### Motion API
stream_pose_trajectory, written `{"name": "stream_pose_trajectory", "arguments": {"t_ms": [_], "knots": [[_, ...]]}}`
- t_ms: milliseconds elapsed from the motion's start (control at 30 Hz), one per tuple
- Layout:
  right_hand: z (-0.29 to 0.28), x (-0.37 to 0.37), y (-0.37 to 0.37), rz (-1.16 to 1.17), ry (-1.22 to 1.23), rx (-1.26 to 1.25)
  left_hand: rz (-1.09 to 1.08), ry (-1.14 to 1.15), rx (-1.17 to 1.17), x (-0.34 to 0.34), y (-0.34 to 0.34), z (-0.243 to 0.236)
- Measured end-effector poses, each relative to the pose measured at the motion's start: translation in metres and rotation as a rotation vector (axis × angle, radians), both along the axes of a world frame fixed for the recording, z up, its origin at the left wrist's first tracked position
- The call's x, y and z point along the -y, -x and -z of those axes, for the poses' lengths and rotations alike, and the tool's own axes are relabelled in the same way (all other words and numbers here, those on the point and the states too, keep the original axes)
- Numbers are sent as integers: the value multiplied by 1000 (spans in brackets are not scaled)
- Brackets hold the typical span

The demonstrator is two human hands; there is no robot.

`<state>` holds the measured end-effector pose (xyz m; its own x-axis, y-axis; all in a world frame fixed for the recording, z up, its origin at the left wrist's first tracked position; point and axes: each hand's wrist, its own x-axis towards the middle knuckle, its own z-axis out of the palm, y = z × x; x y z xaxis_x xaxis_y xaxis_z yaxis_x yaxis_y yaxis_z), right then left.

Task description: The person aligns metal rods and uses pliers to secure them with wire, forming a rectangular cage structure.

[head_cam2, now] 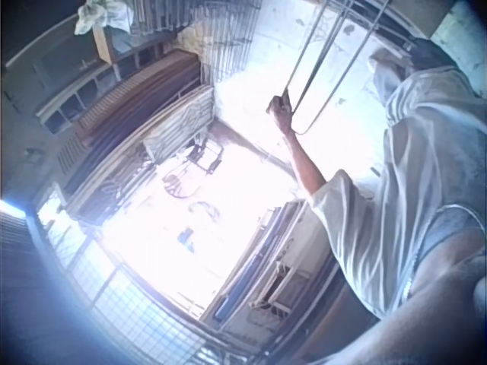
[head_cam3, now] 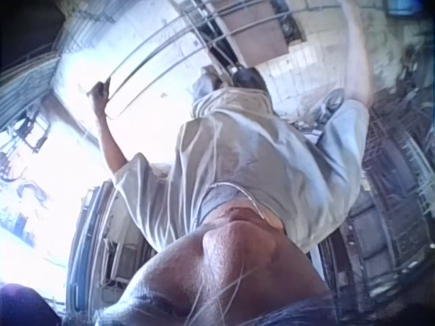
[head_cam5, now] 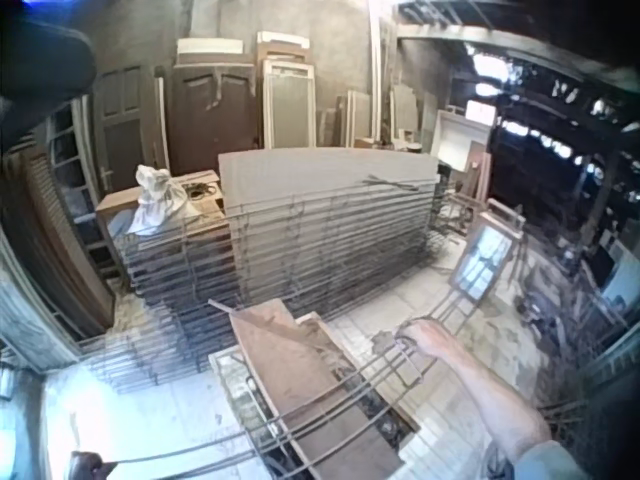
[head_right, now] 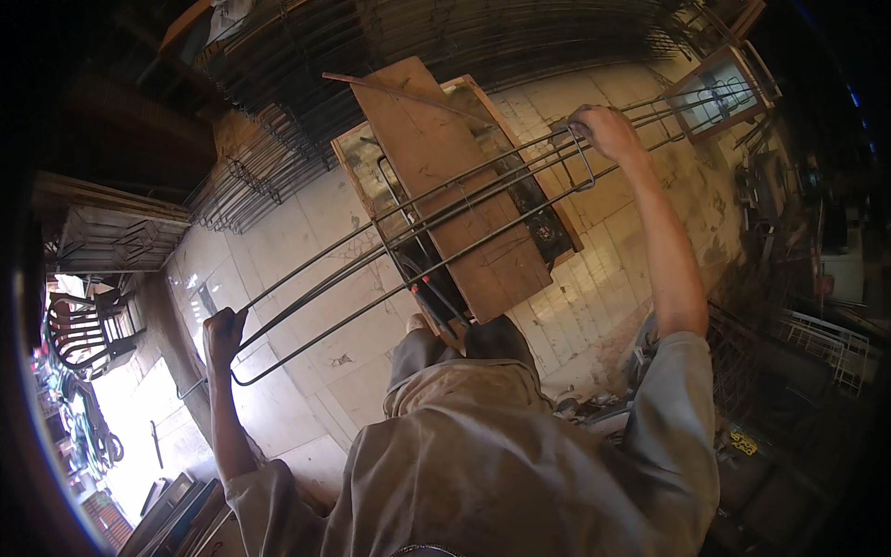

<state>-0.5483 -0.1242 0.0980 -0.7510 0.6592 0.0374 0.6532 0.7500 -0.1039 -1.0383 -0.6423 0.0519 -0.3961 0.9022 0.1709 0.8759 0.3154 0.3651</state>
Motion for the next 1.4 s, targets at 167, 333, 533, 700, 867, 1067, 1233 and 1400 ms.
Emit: {"name": "stream_pose_trajectory", "arguments": {"t_ms": [167, 333, 533, 700, 867, 1067, 1233, 1400], "knots": [[-11, -8, 9, -97, 59, 234, -8, 26, 5, 1, 1, 4], [-9, -18, 14, -192, 19, 380, -9, 35, 2, -1, 0, 3], [-10, -18, 18, -230, 69, 426, 7, 37, -8, -2, -1, -2], [-15, -13, 23, -235, 131, 400, 2, 59, -4, -2, -3, -7], [1, -24, 13, -262, 117, 382, 10, 44, 2, -2, -4, -5], [-13, -13, 23, -201, 121, 492, -12, 85, 43, -7, -7, -17], [-7, -18, 16, -203, 58, 244, -128, 238, 203, -6, -1, -20], [-7, 11, -1, -44, 59, -228, -321, 175, 494, 24, 25, 6]]}}
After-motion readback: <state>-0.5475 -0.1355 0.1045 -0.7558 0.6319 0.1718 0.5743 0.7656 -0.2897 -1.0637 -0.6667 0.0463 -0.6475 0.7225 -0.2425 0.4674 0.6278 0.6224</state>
